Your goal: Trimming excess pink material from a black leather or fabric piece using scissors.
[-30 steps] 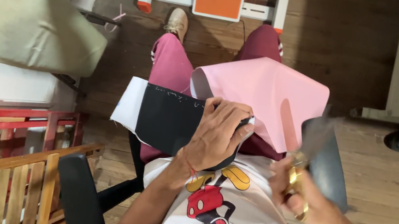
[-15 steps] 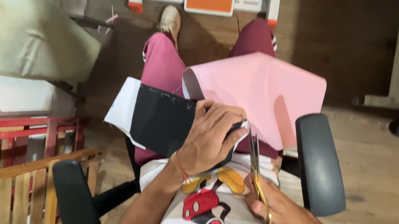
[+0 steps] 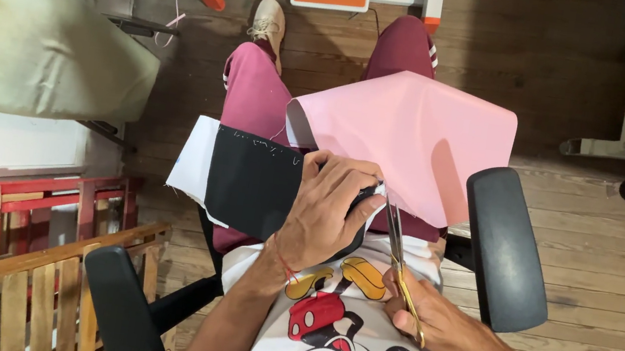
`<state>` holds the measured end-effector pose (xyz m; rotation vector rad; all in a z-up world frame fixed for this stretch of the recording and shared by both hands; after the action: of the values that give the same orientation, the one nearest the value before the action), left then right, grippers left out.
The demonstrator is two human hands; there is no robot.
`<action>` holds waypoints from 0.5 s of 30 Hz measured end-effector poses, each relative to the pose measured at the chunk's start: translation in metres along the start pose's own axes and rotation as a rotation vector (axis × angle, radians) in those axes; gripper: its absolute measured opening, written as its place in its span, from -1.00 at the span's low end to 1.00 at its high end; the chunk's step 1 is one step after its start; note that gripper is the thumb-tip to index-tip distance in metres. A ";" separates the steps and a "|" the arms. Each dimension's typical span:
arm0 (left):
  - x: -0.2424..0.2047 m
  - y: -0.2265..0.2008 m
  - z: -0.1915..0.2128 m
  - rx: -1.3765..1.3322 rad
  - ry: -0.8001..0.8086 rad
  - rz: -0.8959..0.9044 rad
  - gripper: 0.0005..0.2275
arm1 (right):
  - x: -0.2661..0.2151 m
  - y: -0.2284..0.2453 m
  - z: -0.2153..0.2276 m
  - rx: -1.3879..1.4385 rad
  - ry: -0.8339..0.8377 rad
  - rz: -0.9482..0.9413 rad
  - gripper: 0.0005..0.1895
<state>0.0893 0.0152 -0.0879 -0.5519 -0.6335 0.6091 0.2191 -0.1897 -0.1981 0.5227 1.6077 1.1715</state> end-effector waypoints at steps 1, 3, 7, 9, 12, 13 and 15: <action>0.000 0.000 -0.001 0.011 0.005 -0.006 -0.88 | 0.000 -0.003 0.000 0.001 -0.005 -0.009 -0.12; 0.001 0.000 -0.002 0.021 0.009 -0.012 -0.88 | 0.003 0.004 0.002 0.002 -0.009 -0.019 -0.12; 0.000 0.000 0.001 0.022 0.014 -0.023 -0.88 | 0.009 0.026 0.003 0.085 0.000 0.088 -0.29; 0.001 0.000 0.002 0.021 0.025 -0.026 -0.88 | 0.011 0.024 0.003 0.056 -0.008 0.095 -0.16; 0.001 0.000 0.006 0.021 0.038 -0.037 -0.89 | 0.014 0.020 0.000 0.045 0.003 0.070 -0.18; 0.001 0.000 0.007 0.016 0.043 -0.039 -0.89 | 0.014 0.018 0.000 0.071 -0.019 0.060 -0.16; 0.001 0.001 0.009 0.011 0.046 -0.038 -0.90 | 0.014 0.017 -0.001 0.097 -0.037 0.048 -0.15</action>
<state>0.0841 0.0188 -0.0821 -0.5413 -0.5955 0.5624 0.2101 -0.1720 -0.1900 0.6448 1.6343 1.1171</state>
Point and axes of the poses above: each hand's wrist, its own x-axis towards the middle knuckle, its own z-axis out of the back of the hand, y = z × x, the point moved 5 cm from there along x, towards the middle knuckle, and after that the axes turned 11 degrees about x, right-handed, at the moved point
